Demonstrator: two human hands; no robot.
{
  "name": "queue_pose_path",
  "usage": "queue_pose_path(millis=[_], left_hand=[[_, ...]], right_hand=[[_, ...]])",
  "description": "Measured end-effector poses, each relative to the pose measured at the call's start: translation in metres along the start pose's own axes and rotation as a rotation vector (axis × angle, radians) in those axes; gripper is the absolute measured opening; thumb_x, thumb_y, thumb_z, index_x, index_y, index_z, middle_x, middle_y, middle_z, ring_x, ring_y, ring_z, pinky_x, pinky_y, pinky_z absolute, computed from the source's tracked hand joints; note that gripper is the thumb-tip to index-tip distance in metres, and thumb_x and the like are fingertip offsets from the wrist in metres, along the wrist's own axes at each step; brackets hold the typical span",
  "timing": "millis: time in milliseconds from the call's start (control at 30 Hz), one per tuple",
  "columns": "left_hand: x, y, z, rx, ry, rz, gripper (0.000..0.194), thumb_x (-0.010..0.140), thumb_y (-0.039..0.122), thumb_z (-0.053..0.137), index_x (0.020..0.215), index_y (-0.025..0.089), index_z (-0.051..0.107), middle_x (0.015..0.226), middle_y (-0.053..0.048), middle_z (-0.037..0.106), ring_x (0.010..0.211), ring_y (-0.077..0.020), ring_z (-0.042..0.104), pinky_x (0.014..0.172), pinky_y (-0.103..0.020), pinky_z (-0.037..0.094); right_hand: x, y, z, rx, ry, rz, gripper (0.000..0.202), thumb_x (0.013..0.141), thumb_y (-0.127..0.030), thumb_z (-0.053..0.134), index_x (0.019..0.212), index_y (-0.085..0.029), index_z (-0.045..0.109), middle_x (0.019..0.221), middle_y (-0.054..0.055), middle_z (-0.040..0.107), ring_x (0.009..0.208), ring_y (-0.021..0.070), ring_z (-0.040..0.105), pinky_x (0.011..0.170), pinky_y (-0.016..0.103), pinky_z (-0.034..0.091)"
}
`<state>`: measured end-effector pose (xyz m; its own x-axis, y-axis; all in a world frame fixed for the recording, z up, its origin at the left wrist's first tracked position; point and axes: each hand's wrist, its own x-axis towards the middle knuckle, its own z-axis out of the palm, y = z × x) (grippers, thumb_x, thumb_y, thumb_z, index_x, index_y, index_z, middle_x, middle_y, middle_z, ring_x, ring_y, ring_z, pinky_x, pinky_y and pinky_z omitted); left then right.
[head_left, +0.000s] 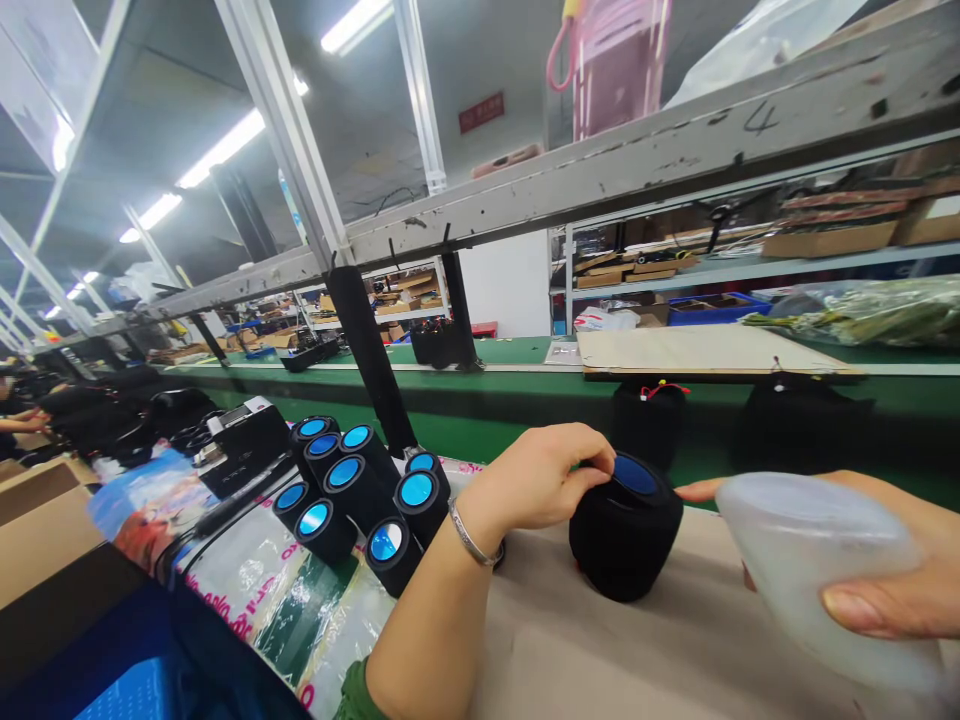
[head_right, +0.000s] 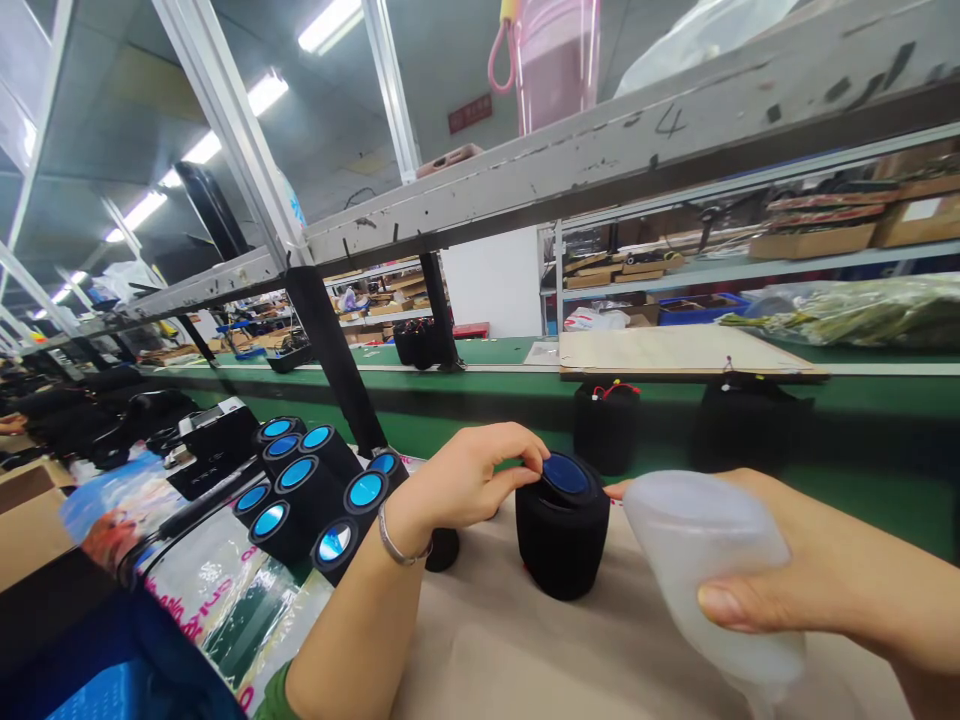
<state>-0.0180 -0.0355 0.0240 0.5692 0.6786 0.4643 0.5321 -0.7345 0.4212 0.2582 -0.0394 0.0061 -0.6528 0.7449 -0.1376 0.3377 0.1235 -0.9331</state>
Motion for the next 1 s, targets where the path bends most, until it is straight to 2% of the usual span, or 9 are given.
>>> queue_pose_path(millis=[100,233,300,400,533,667,800,933,1000], left_hand=[[0.001,-0.001,0.000,0.043,-0.026,-0.021,0.007,0.088,0.016,0.054,0.086,0.016,0.060,0.100,-0.002,0.066,0.093,-0.0136,0.058,0.085,-0.025,0.045],[0.002,-0.002,-0.002,0.088,-0.067,-0.043,0.018,0.091,0.015,0.046,0.094,0.018,0.064,0.098,-0.002,0.067,0.097,-0.0153,0.056,0.089,-0.027,0.045],[0.001,-0.001,-0.003,0.092,-0.049,-0.054,0.023,0.091,0.013,0.043,0.097,0.018,0.064,0.097,-0.002,0.066,0.097,-0.0158,0.055,0.090,-0.028,0.045],[0.001,0.000,-0.003,0.085,-0.017,-0.077,0.027,0.090,0.012,0.041,0.104,0.019,0.063,0.100,-0.002,0.066,0.098,-0.0159,0.055,0.090,-0.029,0.046],[0.003,0.002,0.000,0.063,-0.042,-0.049,0.031,0.090,0.010,0.041,0.112,0.020,0.061,0.114,0.000,0.065,0.106,-0.0153,0.052,0.098,-0.028,0.043],[0.004,0.003,0.003,0.054,-0.087,-0.026,0.027,0.091,0.014,0.042,0.105,0.019,0.065,0.110,-0.001,0.066,0.109,-0.0147,0.054,0.099,-0.026,0.042],[0.002,0.006,0.005,0.005,-0.016,-0.067,0.022,0.090,0.028,0.053,0.107,0.021,0.065,0.109,0.000,0.067,0.114,-0.0161,0.052,0.101,-0.027,0.041],[0.002,0.008,0.017,-0.014,-0.055,-0.109,0.082,0.068,0.055,0.074,0.137,0.025,0.042,0.138,-0.003,0.049,0.126,-0.0249,0.044,0.108,-0.039,0.038],[0.003,0.007,0.025,0.015,-0.117,-0.147,0.093,0.064,0.058,0.075,0.141,0.025,0.034,0.142,-0.006,0.043,0.128,-0.0282,0.043,0.108,-0.044,0.038]], right_hand=[[0.000,0.003,-0.006,-0.004,0.030,0.017,0.100,0.059,-0.062,0.072,0.141,-0.015,0.042,0.074,0.008,0.037,0.065,0.0030,0.040,0.057,0.004,0.035],[0.004,0.016,-0.015,-0.113,-0.114,-0.045,0.097,0.070,-0.065,0.067,0.148,-0.021,0.030,0.077,0.008,0.038,0.070,0.0047,0.044,0.061,0.005,0.038],[0.005,0.019,-0.012,-0.080,-0.065,-0.063,0.093,0.070,-0.066,0.066,0.145,-0.023,0.033,0.080,0.010,0.039,0.074,0.0060,0.045,0.064,0.006,0.039],[0.005,0.014,-0.001,-0.035,0.072,-0.021,0.097,0.059,-0.070,0.068,0.139,-0.022,0.041,0.083,0.011,0.040,0.076,0.0088,0.046,0.062,0.008,0.037],[0.003,0.008,0.006,-0.012,0.047,-0.019,0.095,0.061,-0.068,0.069,0.139,-0.022,0.041,0.075,0.009,0.036,0.066,0.0039,0.041,0.059,0.007,0.035],[0.003,0.010,0.003,-0.003,0.070,0.003,0.096,0.059,-0.069,0.069,0.139,-0.022,0.040,0.075,0.009,0.036,0.066,0.0035,0.040,0.058,0.005,0.034],[0.004,0.012,0.001,-0.073,0.003,-0.039,0.093,0.066,-0.071,0.065,0.141,-0.023,0.038,0.076,0.009,0.036,0.067,0.0030,0.040,0.059,0.006,0.034],[0.007,0.012,-0.005,-0.076,0.009,-0.049,0.095,0.065,-0.069,0.068,0.140,-0.019,0.040,0.091,0.010,0.042,0.080,0.0076,0.046,0.066,0.006,0.040],[0.007,0.009,-0.007,-0.149,0.001,-0.071,0.096,0.064,-0.070,0.067,0.140,-0.017,0.042,0.101,0.010,0.043,0.088,0.0099,0.048,0.076,0.008,0.045]])
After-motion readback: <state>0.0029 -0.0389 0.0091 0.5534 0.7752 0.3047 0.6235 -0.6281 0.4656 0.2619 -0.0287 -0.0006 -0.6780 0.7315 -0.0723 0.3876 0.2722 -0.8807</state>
